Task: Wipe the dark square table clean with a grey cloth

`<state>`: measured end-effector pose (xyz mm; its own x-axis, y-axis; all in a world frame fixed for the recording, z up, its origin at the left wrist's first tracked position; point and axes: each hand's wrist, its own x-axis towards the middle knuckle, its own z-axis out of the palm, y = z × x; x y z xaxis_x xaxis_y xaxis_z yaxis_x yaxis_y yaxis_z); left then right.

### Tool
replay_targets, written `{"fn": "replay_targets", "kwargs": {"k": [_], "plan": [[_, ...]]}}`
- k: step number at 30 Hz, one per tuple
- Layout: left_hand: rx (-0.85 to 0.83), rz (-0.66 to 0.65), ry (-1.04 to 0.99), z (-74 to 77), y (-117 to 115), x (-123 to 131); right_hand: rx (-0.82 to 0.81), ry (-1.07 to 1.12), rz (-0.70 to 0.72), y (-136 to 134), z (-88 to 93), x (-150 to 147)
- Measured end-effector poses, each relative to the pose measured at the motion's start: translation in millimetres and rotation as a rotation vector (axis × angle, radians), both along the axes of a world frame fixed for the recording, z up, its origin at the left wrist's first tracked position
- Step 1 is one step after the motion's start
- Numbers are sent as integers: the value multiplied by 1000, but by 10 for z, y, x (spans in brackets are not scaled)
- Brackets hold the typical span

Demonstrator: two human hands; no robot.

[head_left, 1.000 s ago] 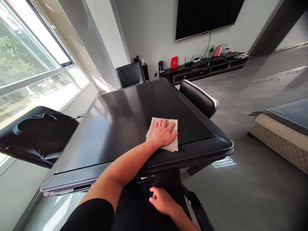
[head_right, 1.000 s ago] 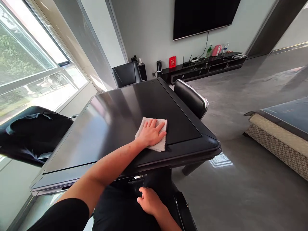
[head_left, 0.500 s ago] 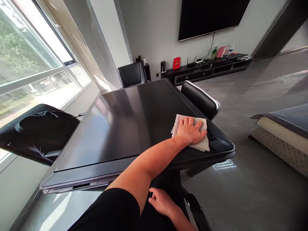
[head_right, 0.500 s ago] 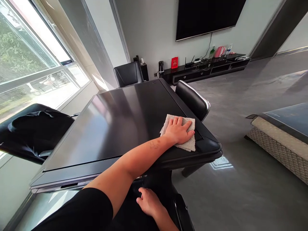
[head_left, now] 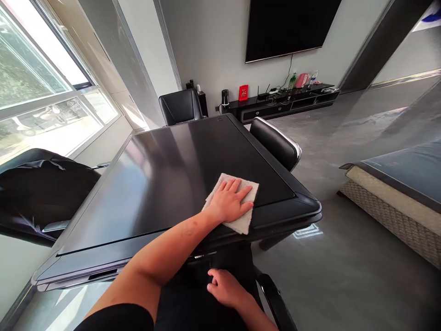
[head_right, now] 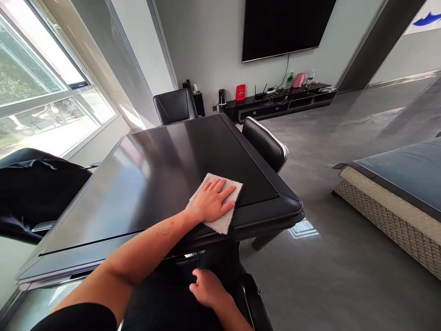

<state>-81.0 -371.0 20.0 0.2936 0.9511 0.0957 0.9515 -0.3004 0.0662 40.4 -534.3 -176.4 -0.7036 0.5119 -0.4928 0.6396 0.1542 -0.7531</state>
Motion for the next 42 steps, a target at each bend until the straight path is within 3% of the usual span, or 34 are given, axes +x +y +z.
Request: {"fn": "replay_targets", "kwargs": {"k": [7,17,22,26,30,42], "plan": [[-11,146,44,-49,-704,-1035,-19,-2,17,15,49,22],[-20,557,101,-169,-1912,-2505,-4,-7,14,-12,69,31],[-38,685,106,-199,-2304,-2916,-1,10,16,-16,-24,25],[-45,716,131,-194,-2268,-2825,-12,18,23,-26,-98,15],[-43,735,159,-149,-2026,-2504,-13,18,34,-30,-113,5],[7,393,62,-16,-781,-1061,-46,46,46,-3,-330,2]]}}
